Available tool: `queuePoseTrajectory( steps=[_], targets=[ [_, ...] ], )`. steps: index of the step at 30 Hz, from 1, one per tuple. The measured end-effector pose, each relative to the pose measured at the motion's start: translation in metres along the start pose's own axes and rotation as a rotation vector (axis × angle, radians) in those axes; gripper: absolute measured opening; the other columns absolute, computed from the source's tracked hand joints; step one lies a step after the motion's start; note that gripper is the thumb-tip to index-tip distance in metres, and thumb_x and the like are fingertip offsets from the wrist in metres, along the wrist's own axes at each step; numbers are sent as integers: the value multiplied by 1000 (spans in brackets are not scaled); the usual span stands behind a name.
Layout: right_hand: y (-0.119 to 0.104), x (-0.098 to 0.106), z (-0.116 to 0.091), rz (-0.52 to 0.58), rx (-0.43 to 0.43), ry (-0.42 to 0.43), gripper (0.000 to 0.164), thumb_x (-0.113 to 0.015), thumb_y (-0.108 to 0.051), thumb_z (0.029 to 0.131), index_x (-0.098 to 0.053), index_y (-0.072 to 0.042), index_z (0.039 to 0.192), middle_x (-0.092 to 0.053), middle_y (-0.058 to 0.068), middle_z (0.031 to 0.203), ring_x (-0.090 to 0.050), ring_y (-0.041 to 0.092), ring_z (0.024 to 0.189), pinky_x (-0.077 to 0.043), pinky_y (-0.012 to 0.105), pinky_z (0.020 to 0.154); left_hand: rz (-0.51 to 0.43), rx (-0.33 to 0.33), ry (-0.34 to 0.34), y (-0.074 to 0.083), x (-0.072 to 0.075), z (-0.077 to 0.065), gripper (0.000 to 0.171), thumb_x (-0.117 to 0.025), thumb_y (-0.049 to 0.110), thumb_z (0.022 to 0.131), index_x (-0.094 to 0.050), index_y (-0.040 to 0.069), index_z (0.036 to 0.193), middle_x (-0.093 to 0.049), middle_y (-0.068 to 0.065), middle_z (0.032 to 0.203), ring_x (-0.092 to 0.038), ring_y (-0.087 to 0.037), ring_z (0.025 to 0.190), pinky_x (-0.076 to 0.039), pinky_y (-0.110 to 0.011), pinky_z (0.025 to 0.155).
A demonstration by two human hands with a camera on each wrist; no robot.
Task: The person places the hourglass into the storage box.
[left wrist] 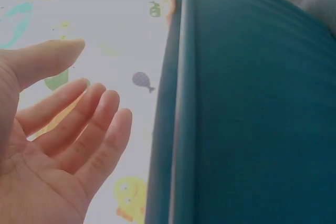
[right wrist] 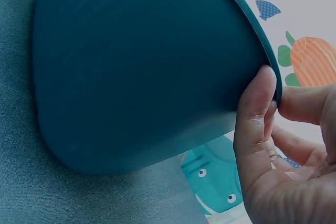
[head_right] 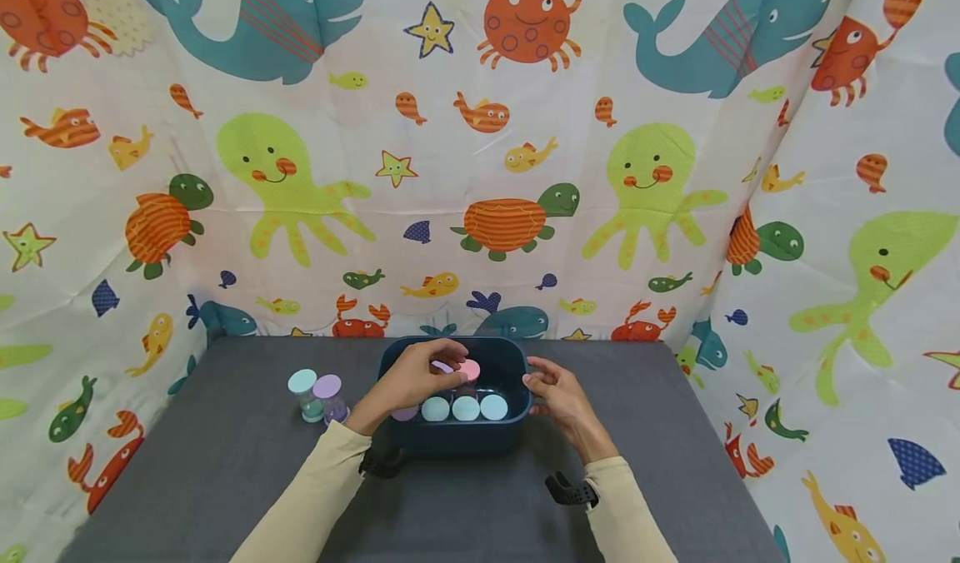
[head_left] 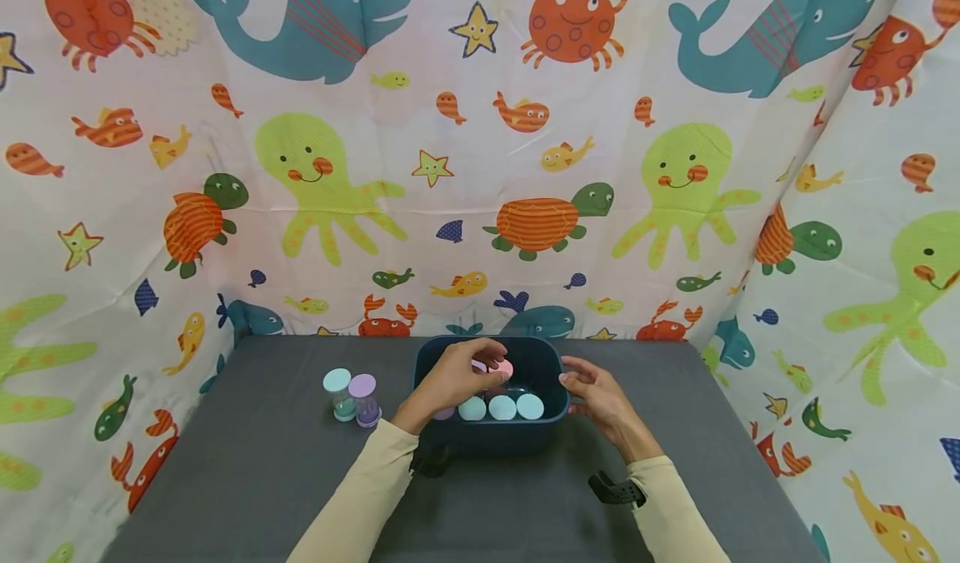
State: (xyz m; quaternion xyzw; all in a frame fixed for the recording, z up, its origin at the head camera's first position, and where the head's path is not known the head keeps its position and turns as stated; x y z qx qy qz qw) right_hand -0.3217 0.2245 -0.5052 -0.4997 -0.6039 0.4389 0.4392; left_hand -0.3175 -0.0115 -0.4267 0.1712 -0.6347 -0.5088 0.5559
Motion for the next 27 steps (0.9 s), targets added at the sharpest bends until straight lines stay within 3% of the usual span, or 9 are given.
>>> queuePoseTrajectory(
  steps=[7,17,23,27],
  targets=[
    [0,-2,1,0,0,-4,45,-58,-19,100,-48,-12,143,-59,17,115,-60,20,79,-54,28,64,22,-23,140,1,25,-16,29,-70,24,91,-66,15,119,-70,-2,110,-65,-14,98,-56,-32,88],
    [1,-3,2,11,1,-7,45,-59,-19,99,-48,-12,142,-61,14,112,-59,14,75,-53,27,63,12,-30,310,-9,61,-49,27,-70,25,92,-66,15,117,-69,-7,112,-64,-14,99,-57,-36,87],
    [-2,-3,1,11,16,-25,48,-58,-19,100,-45,-9,144,-61,7,106,-58,12,75,-53,27,63,-66,-58,439,-17,86,-69,32,-70,24,92,-65,11,121,-68,-11,113,-66,-21,102,-55,-43,90],
    [-2,-2,1,18,5,-15,48,-59,-20,99,-45,-10,144,-62,7,109,-59,12,76,-53,28,64,-102,-37,528,-24,101,-79,33,-69,23,92,-64,11,122,-67,-11,118,-66,-23,107,-53,-43,94]
  ],
)
Point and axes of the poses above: each hand's wrist, its own z-axis towards the middle knuckle, its own x-axis out of the back of the hand, y = z × x, the point moved 7 cm from there along z, towards the middle knuckle
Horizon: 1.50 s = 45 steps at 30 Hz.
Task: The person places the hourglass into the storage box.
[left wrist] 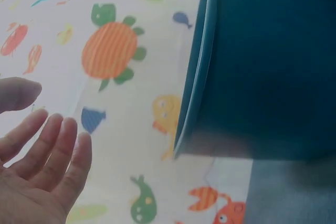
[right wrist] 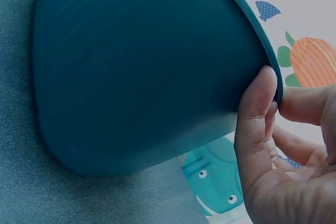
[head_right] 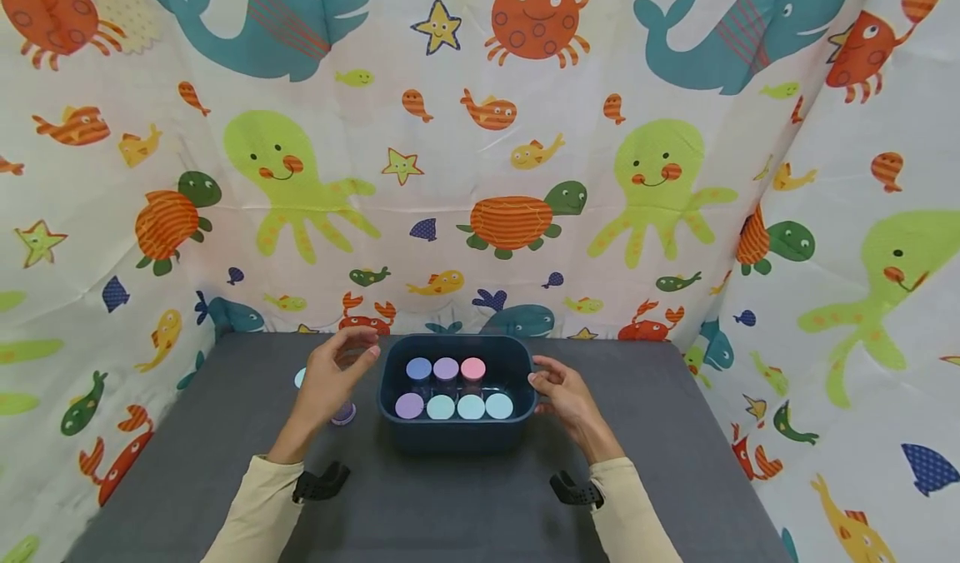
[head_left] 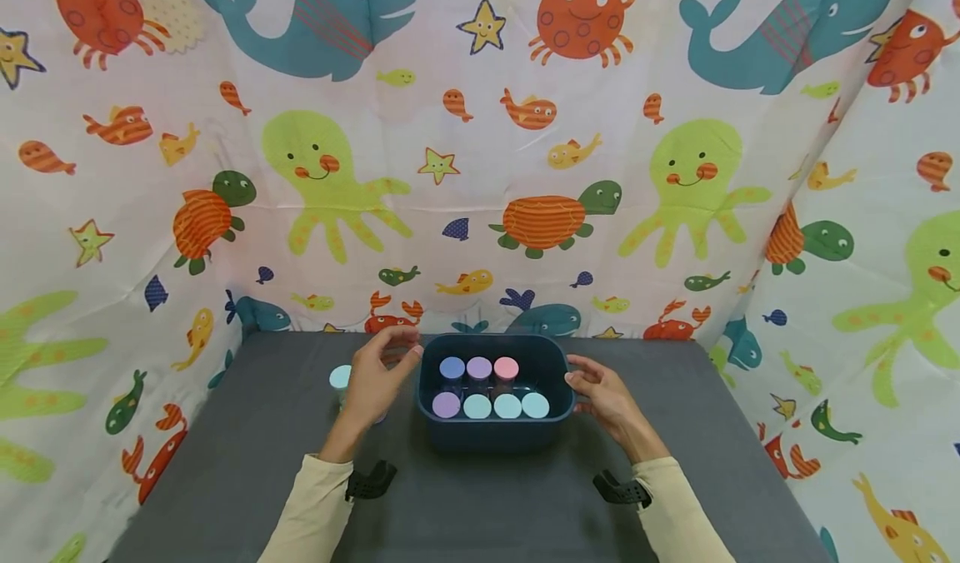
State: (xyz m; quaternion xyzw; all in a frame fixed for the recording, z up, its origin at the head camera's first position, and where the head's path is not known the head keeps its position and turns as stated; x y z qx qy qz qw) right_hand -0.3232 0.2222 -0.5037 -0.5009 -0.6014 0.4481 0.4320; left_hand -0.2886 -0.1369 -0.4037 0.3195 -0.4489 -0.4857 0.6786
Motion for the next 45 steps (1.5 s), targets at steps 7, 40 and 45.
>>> queuePoseTrajectory(
  steps=[7,40,45],
  targets=[
    [0,2,-1,8,-7,19,45,-59,-20,99,-48,-13,142,-62,12,111,-60,14,76,-54,29,64,21,81,88,5,25,-7,35,-66,10,93,-60,-1,125,-64,-21,121,-62,-29,113,-53,-25,93],
    [1,3,-1,-22,14,18,46,-59,-22,99,-47,-13,143,-63,4,104,-60,14,74,-55,29,66,124,176,123,-144,75,-28,69,-69,22,92,-35,4,149,-42,-21,150,-38,-38,140,-36,-58,110],
    [2,1,-1,-18,6,13,45,-58,-20,100,-47,-13,143,-63,4,104,-60,14,75,-54,29,66,116,239,103,-156,75,-32,73,-69,25,92,-31,2,150,-39,-23,151,-35,-40,142,-34,-59,111]
  ],
)
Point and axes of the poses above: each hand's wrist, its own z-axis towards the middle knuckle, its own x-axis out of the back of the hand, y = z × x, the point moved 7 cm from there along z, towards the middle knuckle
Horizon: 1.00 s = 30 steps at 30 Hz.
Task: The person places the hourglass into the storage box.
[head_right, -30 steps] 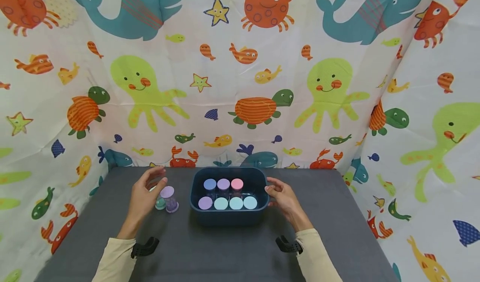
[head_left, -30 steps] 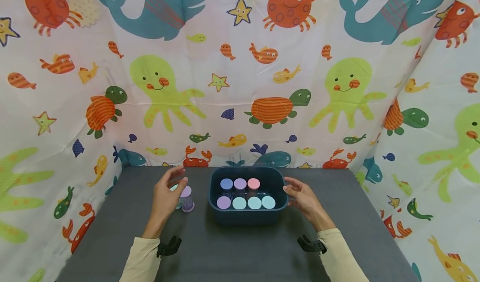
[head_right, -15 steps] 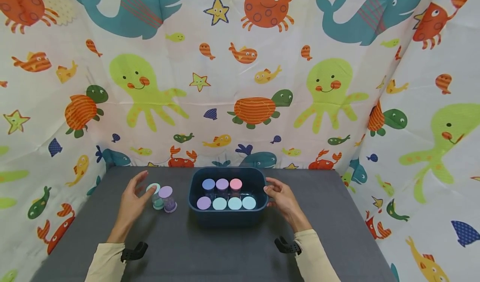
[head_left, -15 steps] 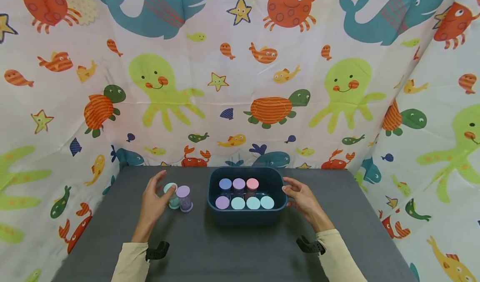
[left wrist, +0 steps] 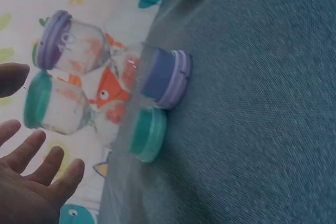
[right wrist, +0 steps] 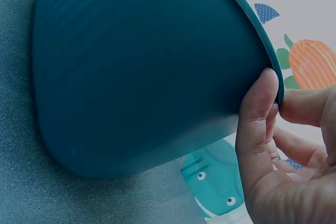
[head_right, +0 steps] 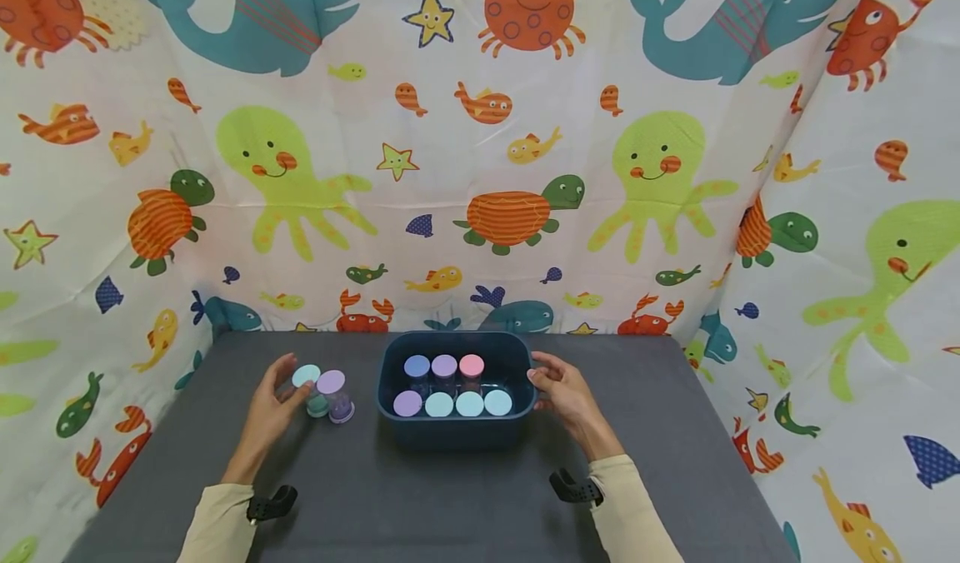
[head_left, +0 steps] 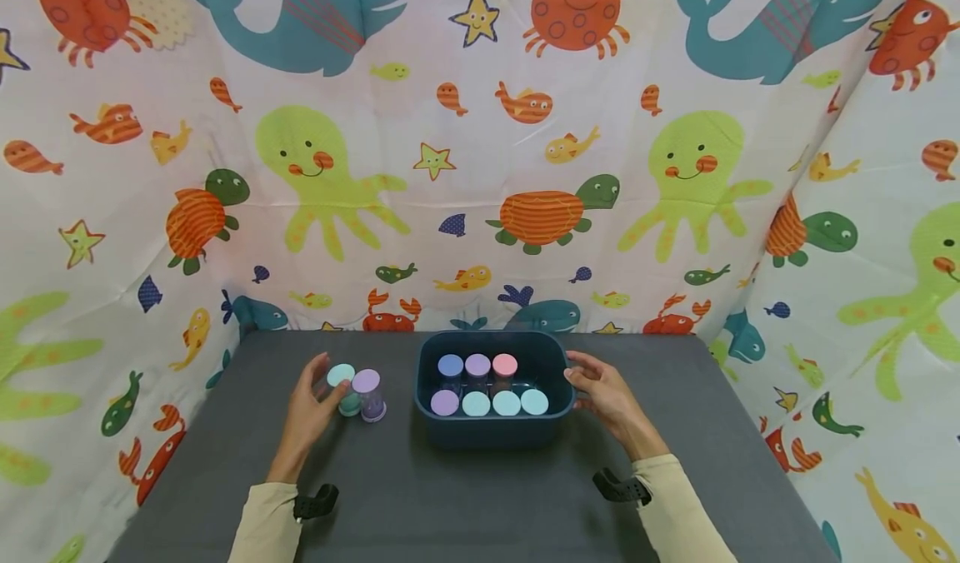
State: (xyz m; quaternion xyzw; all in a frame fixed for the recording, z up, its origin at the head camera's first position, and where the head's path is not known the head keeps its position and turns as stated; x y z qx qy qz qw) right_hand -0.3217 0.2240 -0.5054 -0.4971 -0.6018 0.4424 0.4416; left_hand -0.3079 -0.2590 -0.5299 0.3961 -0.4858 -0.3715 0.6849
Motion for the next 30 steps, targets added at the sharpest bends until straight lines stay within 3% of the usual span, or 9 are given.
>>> queuePoseTrajectory(
  steps=[9,17,27,30],
  targets=[
    [0,0,-1,7,-2,7,45,-57,-18,100,-47,-12,143,-62,8,107,-61,13,74,-55,28,64,8,67,-78,-16,-5,1,74,-68,30,93,-30,3,151,-38,-26,151,-40,-41,138,-39,-57,109],
    [-1,0,0,9,7,2,45,-58,-20,100,-47,-11,143,-62,13,110,-61,14,73,-55,29,65,-10,49,-105,-21,-8,0,70,-65,30,95,-32,2,150,-41,-26,149,-40,-42,138,-36,-56,111],
    [-2,0,-3,5,4,2,45,-58,-20,99,-47,-11,142,-61,9,104,-60,14,72,-55,28,65,-37,21,-75,-22,-6,-1,63,-66,22,95,-37,-1,146,-47,-25,143,-46,-38,132,-40,-53,108],
    [-2,0,-3,10,7,2,46,-58,-20,99,-47,-11,143,-61,11,107,-60,15,72,-54,27,64,-43,25,-35,-19,-2,-3,62,-68,22,94,-40,-2,144,-50,-24,140,-49,-34,129,-46,-42,106]
  ],
)
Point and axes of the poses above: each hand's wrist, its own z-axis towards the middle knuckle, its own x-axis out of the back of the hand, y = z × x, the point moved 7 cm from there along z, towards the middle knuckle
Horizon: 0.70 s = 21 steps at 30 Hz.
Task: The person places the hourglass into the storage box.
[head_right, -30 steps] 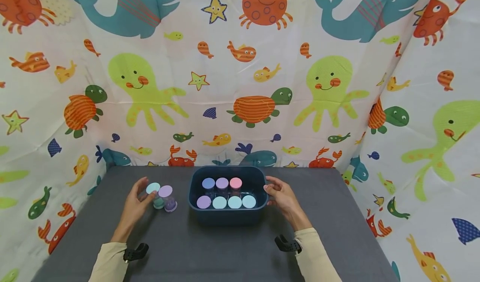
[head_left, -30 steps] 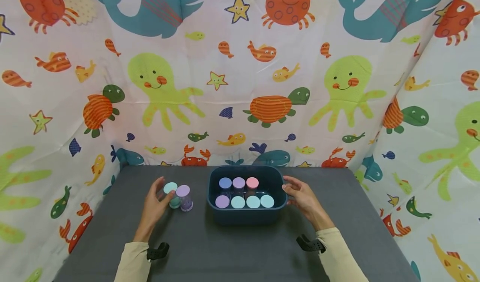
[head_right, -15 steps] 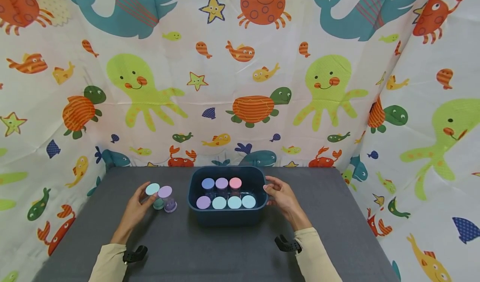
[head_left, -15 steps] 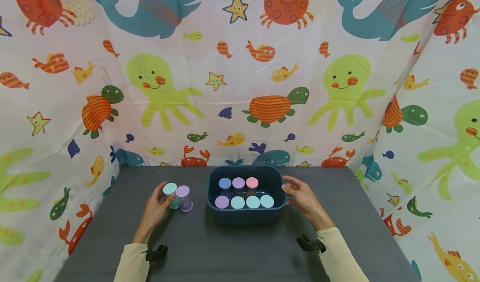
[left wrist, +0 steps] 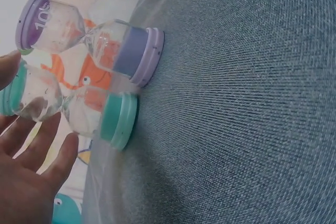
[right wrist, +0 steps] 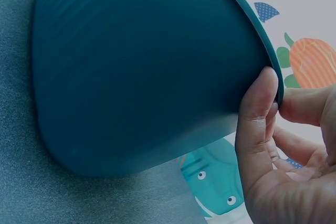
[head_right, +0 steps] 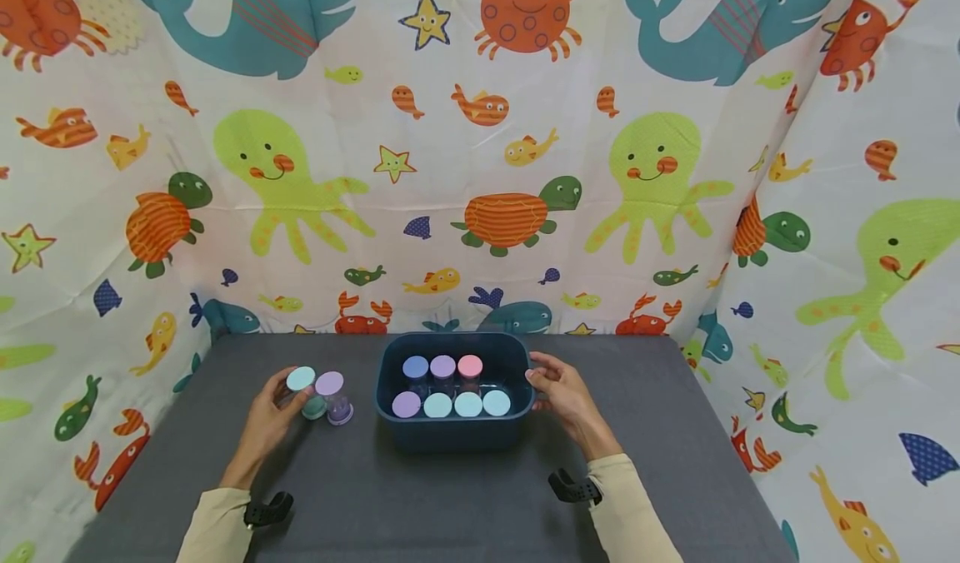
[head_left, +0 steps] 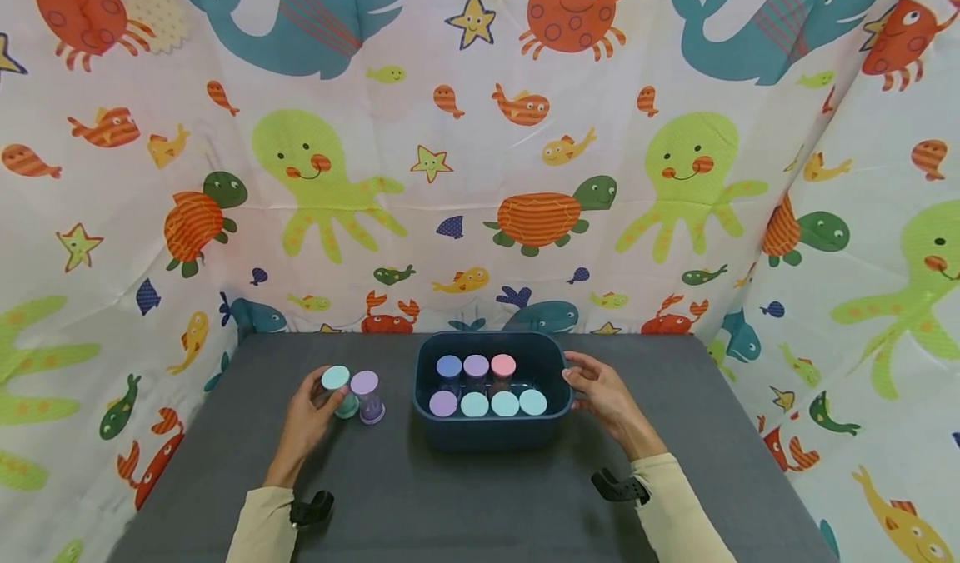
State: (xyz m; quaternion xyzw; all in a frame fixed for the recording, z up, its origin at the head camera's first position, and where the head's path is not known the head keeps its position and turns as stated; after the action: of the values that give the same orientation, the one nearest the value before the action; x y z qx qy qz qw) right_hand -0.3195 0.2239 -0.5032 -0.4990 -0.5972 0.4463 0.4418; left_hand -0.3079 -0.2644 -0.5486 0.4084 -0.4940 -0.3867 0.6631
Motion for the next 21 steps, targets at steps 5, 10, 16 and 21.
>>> queuePoseTrajectory(
  steps=[5,10,16,21],
  targets=[
    [0,-1,1,0,-2,2,45,-58,-19,99,-47,-11,142,-62,9,104,-60,14,71,-54,27,64,4,22,92,7,12,-3,62,-71,27,91,-44,1,141,-55,-21,135,-54,-25,121,-47,-9,90],
    [0,1,0,-8,-6,11,45,-58,-19,99,-47,-11,142,-62,6,103,-60,14,72,-55,29,65,-13,41,147,15,21,-5,62,-71,28,91,-45,2,140,-55,-19,134,-53,-18,120,-48,-20,98],
    [1,1,1,-11,-1,8,46,-59,-21,99,-47,-11,142,-62,6,105,-60,14,73,-54,29,65,0,66,171,24,27,-6,62,-72,30,90,-46,5,140,-56,-14,135,-53,-14,120,-45,-12,96],
    [1,0,1,-15,-3,9,47,-60,-22,99,-47,-12,143,-61,8,107,-60,14,73,-54,28,64,7,56,189,41,31,-7,62,-72,35,89,-47,8,139,-57,-11,135,-53,-21,123,-44,-8,94]
  ],
)
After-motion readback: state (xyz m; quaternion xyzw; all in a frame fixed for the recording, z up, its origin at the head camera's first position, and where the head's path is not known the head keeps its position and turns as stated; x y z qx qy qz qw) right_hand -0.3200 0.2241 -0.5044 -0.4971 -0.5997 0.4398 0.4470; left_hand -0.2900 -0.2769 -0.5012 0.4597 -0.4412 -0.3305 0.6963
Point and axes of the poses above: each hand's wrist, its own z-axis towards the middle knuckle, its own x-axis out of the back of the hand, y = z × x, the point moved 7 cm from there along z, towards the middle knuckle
